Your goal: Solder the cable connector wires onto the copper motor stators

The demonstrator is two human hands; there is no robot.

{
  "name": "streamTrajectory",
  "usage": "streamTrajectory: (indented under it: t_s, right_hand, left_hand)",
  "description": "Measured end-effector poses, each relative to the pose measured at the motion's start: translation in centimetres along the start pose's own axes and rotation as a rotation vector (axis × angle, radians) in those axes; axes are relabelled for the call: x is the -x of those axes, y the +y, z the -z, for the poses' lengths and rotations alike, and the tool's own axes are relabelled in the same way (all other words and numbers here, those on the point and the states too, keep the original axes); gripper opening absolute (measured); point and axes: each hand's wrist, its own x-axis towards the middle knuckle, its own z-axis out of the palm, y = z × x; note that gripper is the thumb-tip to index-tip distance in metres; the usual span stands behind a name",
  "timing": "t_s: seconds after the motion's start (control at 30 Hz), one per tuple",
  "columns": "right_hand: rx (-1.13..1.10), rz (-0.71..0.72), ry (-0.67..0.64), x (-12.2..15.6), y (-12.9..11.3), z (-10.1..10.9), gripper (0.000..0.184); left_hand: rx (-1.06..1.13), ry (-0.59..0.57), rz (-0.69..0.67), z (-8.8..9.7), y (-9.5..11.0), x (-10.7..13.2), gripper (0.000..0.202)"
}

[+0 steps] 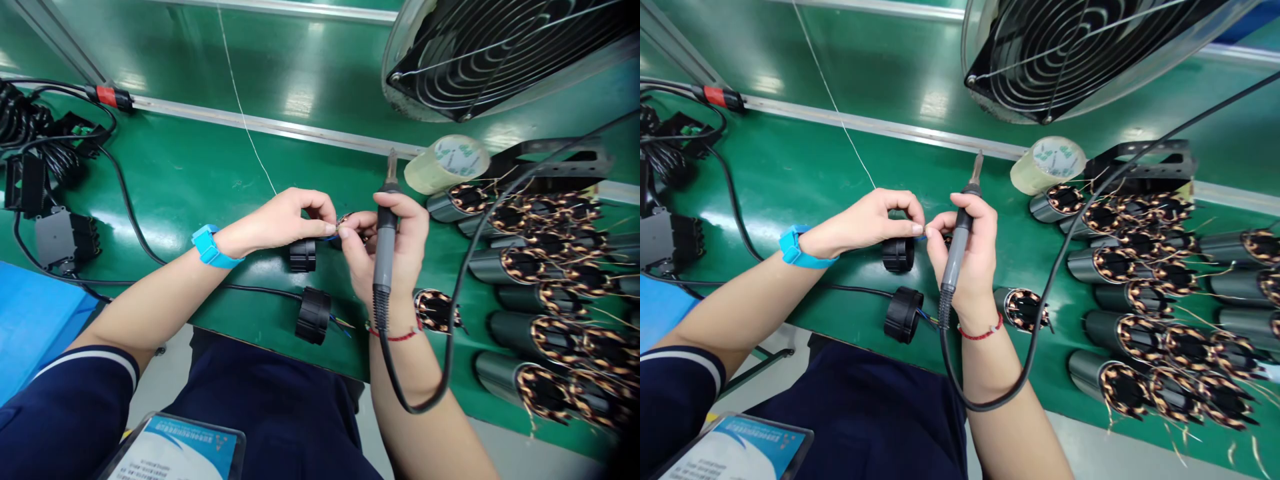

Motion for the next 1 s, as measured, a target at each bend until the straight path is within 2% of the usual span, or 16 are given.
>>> streamTrajectory:
  t_s: [0.13,0.23,0.47,0.63,0.83,1.0]
  right_hand:
    - [-0.026,0.041,0.001,0.1,0.2,0.0,0.036]
    - [-0.029,0.066,-0.001,0.2,0.1,-0.1,0.033]
    - [0.062,0.096,0.054,0.3,-0.2,-0.4,0.029]
    - [0.09,0.068,0.036,0.2,-0.1,0.1,0.037]
    - [0.236,0.083,0.134,0.4,-1.1,0.8,0.039]
    - [0.296,0.033,0.045,0.8,-1.2,1.1,0.043]
  left_hand:
    - [-0.033,-0.103,0.078,0.4,0.2,0.2,0.019]
    - [-0.012,-0.158,0.122,0.5,0.2,0.3,0.02]
    - [0.097,-0.038,0.185,-0.1,0.1,0.3,0.013]
    - [-0.131,0.066,0.119,-0.9,0.2,0.4,0.014]
    - [-0.472,0.097,0.049,-0.7,0.3,0.6,0.019]
    - [-0.621,0.071,0.017,-0.9,0.5,0.8,0.022]
